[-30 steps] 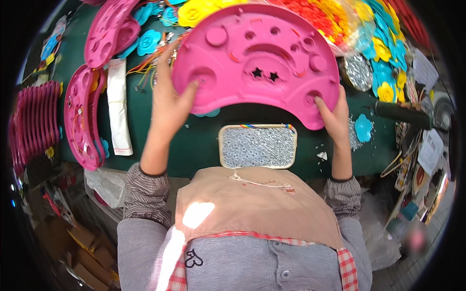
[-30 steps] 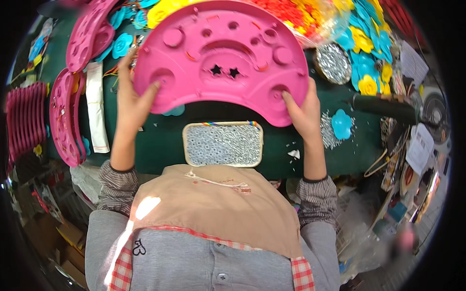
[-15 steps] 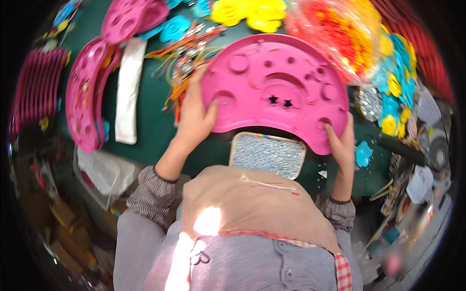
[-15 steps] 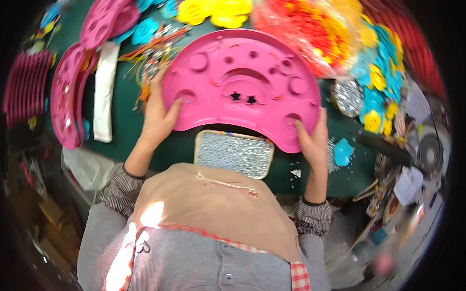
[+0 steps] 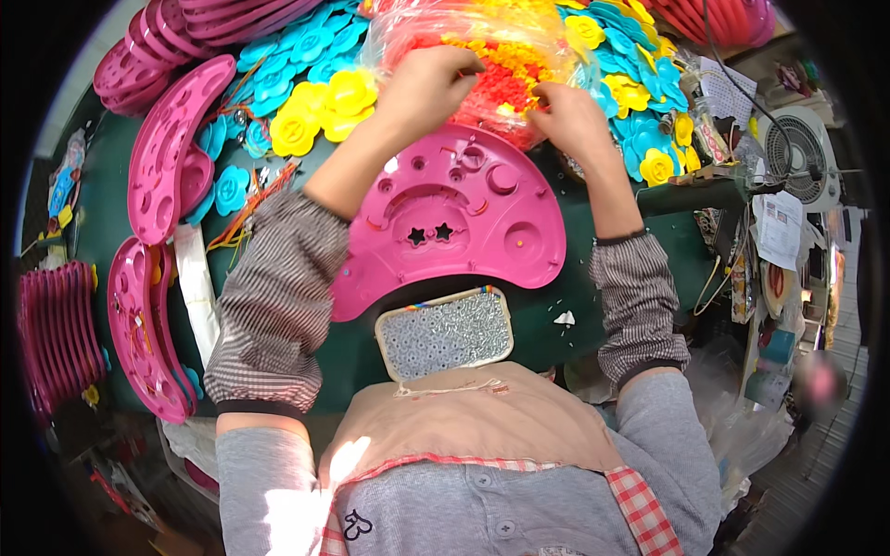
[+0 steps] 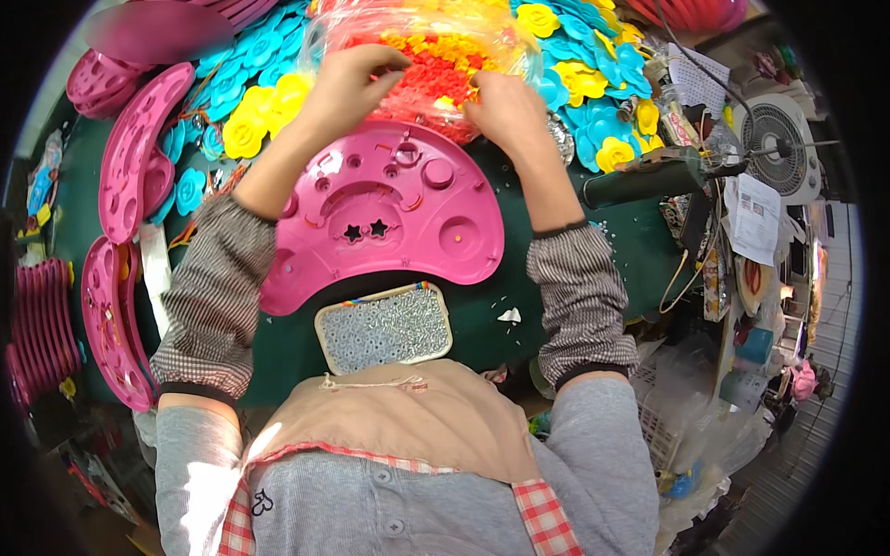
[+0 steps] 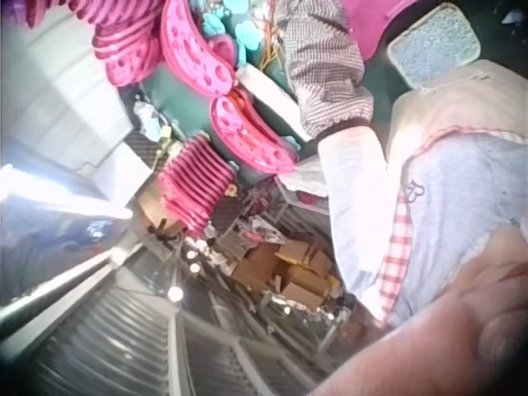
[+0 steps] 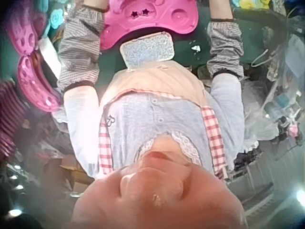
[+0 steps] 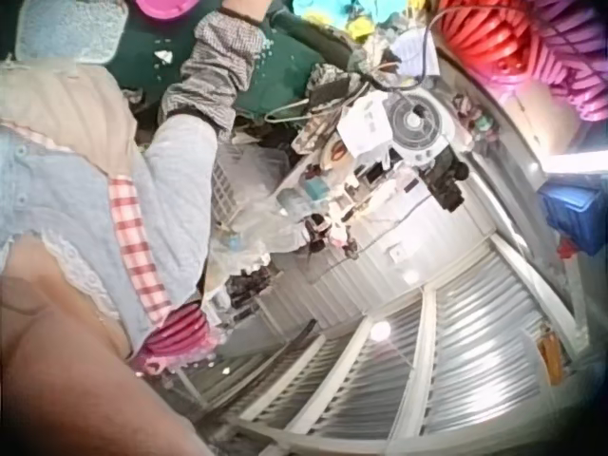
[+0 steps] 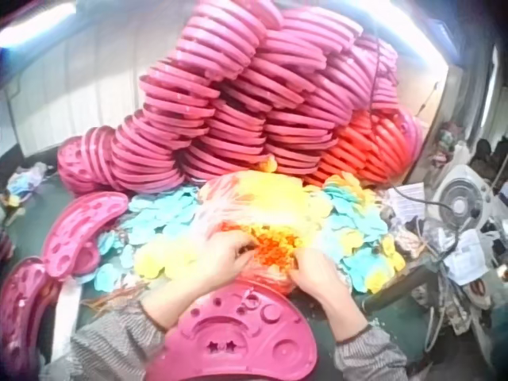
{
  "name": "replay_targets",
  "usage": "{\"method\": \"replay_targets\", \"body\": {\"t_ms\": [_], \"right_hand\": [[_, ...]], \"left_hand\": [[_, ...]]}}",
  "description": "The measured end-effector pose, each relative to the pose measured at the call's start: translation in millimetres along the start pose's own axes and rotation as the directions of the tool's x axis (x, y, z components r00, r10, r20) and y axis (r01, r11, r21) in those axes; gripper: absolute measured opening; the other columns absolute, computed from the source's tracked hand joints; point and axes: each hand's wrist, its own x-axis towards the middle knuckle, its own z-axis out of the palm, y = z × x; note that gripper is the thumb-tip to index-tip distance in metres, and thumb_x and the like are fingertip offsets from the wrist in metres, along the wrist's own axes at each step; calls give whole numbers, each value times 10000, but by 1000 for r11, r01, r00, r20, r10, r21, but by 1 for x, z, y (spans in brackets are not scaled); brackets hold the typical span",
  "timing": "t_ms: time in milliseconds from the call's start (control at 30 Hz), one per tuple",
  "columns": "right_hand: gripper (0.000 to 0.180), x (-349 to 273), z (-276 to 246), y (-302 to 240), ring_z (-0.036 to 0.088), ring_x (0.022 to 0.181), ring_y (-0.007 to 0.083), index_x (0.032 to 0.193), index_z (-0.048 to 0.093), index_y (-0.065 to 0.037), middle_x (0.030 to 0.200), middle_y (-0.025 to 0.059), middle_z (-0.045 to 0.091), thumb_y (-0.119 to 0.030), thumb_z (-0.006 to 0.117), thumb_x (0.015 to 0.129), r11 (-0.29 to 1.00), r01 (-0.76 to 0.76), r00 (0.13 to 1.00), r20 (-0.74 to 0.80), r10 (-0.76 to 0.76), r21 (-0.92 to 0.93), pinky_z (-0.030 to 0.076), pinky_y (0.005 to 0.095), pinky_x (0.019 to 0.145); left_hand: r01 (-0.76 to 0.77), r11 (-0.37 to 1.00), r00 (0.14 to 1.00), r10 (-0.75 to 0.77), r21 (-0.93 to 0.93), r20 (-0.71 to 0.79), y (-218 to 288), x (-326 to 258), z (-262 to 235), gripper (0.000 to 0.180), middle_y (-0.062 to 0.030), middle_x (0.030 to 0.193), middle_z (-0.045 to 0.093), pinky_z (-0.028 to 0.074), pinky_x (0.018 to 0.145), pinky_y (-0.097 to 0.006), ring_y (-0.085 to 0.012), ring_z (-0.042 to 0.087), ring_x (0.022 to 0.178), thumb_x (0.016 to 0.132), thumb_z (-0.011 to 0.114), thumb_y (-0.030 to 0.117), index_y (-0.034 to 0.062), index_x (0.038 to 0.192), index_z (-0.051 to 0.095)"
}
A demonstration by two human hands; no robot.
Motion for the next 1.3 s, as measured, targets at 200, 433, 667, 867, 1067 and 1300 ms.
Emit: {"method": "replay_targets", "body": {"t_ms": [200, 433, 667, 867, 1067, 1300], "right_hand": [[305, 10, 14, 6, 734, 1039, 350, 1030, 798, -108, 1089, 168, 761, -315, 823, 806, 998, 47, 996, 76, -49, 36, 597, 460, 893], [287, -4, 33, 12, 739, 844, 339, 1005, 748, -70, 957, 155, 761, -297, 813, 842, 953, 86, 942, -334, 17, 290, 594, 439, 747], [231, -73, -1, -30, 767, 912, 154, 1099, 746, -3, 1051, 92, 778, -52, 815, 884, 685, 311, 948, -260, -181, 659, 629, 295, 765], [185, -118, 27, -71, 713, 996, 277, 985, 722, -34, 1038, 80, 731, 4, 763, 808, 592, 615, 756, -176, -631, 521, 542, 443, 1066], [175, -118, 35, -86, 704, 968, 261, 953, 724, -65, 944, 67, 701, -108, 779, 792, 658, 639, 756, -172, -631, 398, 428, 528, 1186], [248, -128, 45, -107, 693, 885, 270, 935, 724, -101, 835, 57, 677, -259, 811, 765, 763, 545, 824, -51, -565, 348, 467, 458, 1005]], "left_hand": [[3, 918, 904, -171, 396, 391, -27, 19, 43, 296, -171, 1093, 765, 589, 910, -501, -368, 728, 1063, 791, 769, 136, 91, 1083, 764], [127, 980, 959, -161, 153, 233, -49, 1, 15, 270, -143, 926, 745, 582, 778, -378, -258, 729, 834, 847, 800, 115, 11, 1089, 738], [-137, 990, 979, 133, 15, 153, 20, -57, -44, 223, -121, 1095, 730, 580, 842, -361, -275, 723, 1009, 834, 744, -48, 24, 1046, 739], [-66, 996, 883, 85, -58, 461, 46, -152, -62, 252, -93, 1054, 707, 550, 941, -457, -322, 693, 1040, 782, 722, -86, 50, 994, 716], [-84, 995, 908, 58, 45, 416, 50, -168, -59, 227, -90, 1050, 704, 520, 932, -437, -320, 657, 1062, 797, 765, -6, 40, 1014, 715], [-50, 998, 924, 29, 46, 382, 41, -176, -53, 219, -59, 1045, 729, 504, 963, -427, -295, 661, 1116, 782, 831, 77, 63, 988, 757]]}}
